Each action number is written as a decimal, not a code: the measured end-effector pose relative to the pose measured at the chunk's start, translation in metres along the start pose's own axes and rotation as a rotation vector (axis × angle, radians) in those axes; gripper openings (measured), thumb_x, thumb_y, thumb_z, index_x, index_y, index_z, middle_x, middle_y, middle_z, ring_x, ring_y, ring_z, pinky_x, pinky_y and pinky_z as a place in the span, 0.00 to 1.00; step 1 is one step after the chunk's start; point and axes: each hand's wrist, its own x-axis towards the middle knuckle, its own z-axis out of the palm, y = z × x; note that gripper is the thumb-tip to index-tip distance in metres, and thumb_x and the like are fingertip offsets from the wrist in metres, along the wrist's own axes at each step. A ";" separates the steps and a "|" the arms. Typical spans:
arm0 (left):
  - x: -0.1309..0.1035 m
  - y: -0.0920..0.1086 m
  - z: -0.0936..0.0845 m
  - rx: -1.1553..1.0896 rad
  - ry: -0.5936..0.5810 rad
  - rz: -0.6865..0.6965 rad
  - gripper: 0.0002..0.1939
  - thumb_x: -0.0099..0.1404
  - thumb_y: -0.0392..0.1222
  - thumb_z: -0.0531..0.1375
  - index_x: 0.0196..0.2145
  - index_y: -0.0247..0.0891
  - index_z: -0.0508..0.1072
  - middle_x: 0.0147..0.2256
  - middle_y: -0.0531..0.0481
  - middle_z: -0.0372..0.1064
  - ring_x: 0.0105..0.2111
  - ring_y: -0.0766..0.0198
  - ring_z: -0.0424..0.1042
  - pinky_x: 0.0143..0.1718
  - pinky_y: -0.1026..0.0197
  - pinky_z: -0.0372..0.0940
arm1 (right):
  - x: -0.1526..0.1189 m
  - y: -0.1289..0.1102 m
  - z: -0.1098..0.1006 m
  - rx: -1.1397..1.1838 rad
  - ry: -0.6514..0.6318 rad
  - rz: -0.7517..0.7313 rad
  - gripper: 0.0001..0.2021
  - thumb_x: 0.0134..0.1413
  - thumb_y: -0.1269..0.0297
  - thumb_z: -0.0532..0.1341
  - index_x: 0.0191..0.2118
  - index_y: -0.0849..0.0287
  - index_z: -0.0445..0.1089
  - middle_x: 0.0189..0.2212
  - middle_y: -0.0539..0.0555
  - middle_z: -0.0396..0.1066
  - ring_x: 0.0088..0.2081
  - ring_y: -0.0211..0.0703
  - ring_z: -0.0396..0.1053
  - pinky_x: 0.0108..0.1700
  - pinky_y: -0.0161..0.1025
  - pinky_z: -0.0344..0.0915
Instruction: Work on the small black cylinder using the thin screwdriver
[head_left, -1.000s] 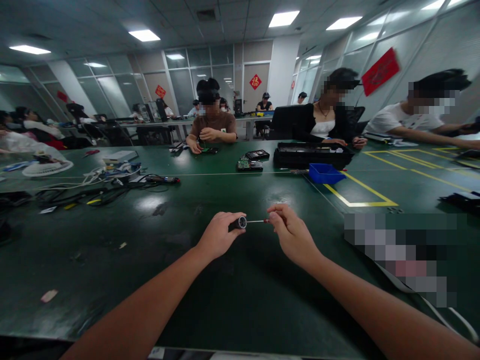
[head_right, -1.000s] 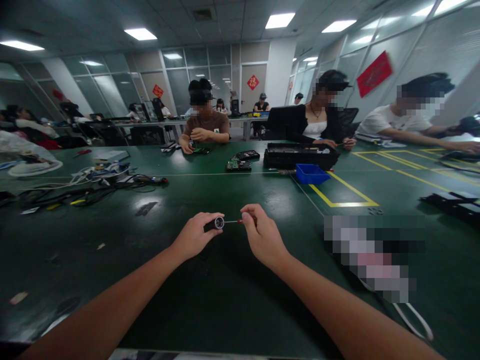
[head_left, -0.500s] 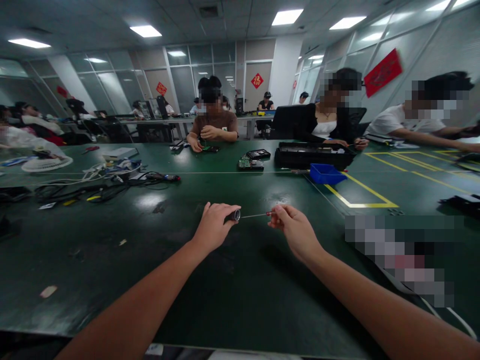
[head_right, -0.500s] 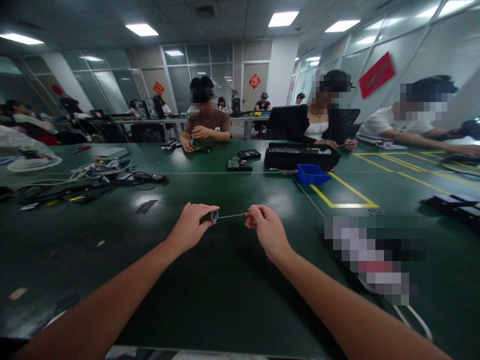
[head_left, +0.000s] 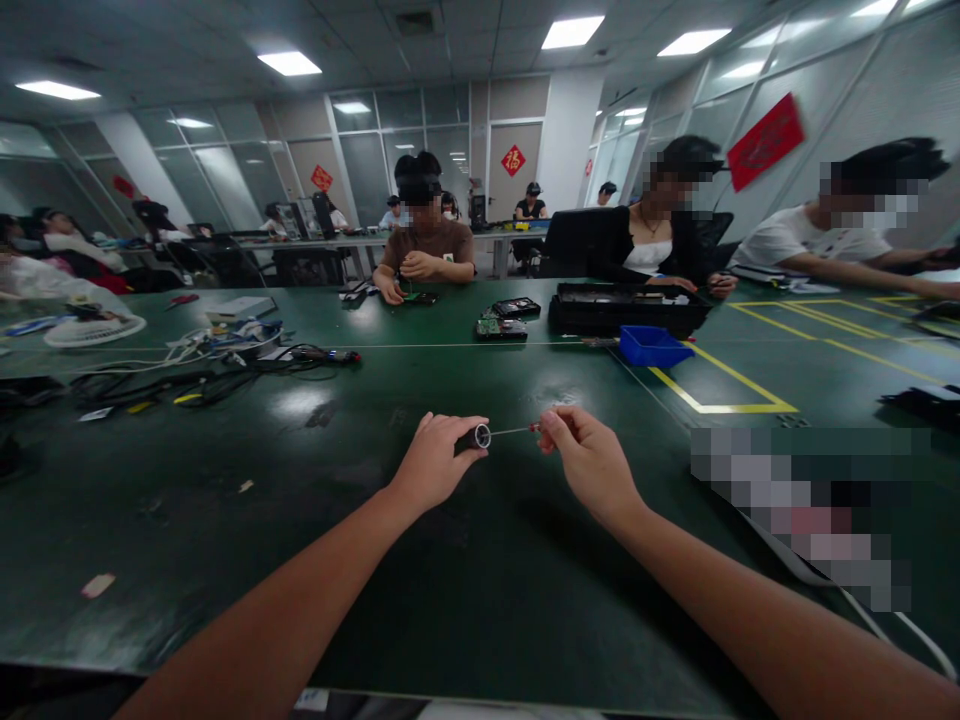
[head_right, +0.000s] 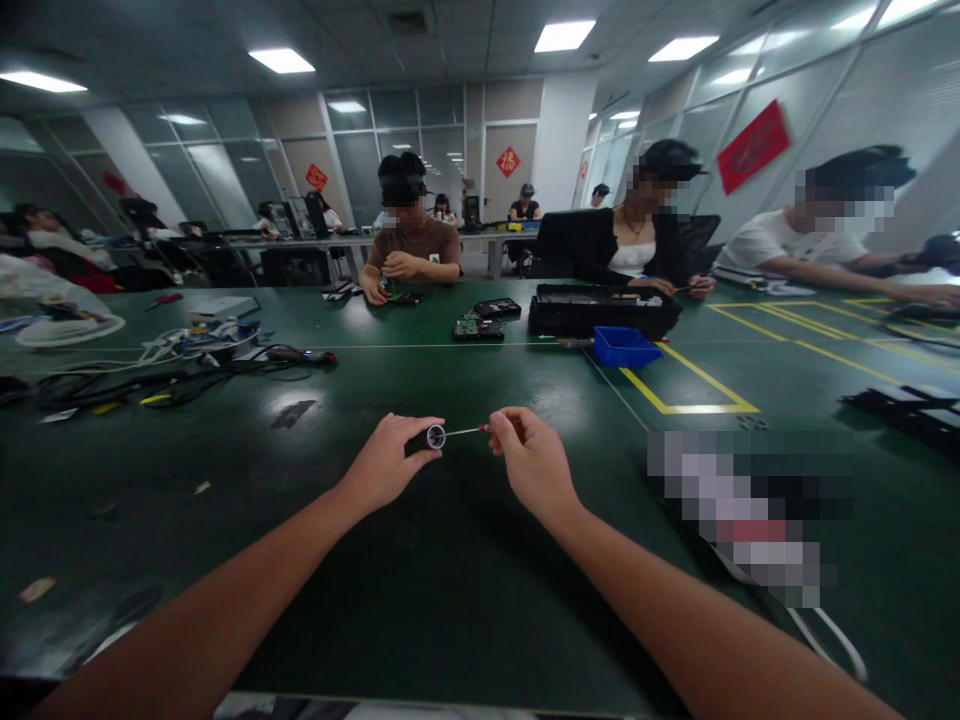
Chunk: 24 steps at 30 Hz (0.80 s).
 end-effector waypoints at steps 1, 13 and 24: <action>0.000 0.000 0.000 -0.002 0.000 -0.002 0.21 0.65 0.40 0.65 0.55 0.46 0.71 0.49 0.50 0.73 0.49 0.55 0.69 0.60 0.43 0.54 | 0.000 -0.002 -0.001 -0.026 -0.009 -0.004 0.16 0.63 0.51 0.56 0.37 0.58 0.74 0.24 0.51 0.72 0.27 0.42 0.70 0.32 0.39 0.65; -0.002 0.002 0.001 0.002 -0.038 -0.003 0.19 0.66 0.40 0.63 0.54 0.46 0.72 0.47 0.49 0.74 0.48 0.54 0.69 0.58 0.44 0.56 | -0.007 0.000 -0.002 -0.101 -0.127 -0.134 0.13 0.65 0.56 0.54 0.40 0.55 0.73 0.27 0.50 0.73 0.29 0.43 0.71 0.31 0.39 0.64; -0.001 0.002 0.003 -0.023 -0.036 0.016 0.19 0.65 0.40 0.64 0.54 0.46 0.72 0.46 0.50 0.74 0.47 0.55 0.69 0.57 0.46 0.58 | -0.012 -0.006 0.000 -0.200 -0.117 -0.186 0.11 0.66 0.59 0.52 0.40 0.55 0.70 0.28 0.51 0.71 0.29 0.43 0.69 0.31 0.39 0.61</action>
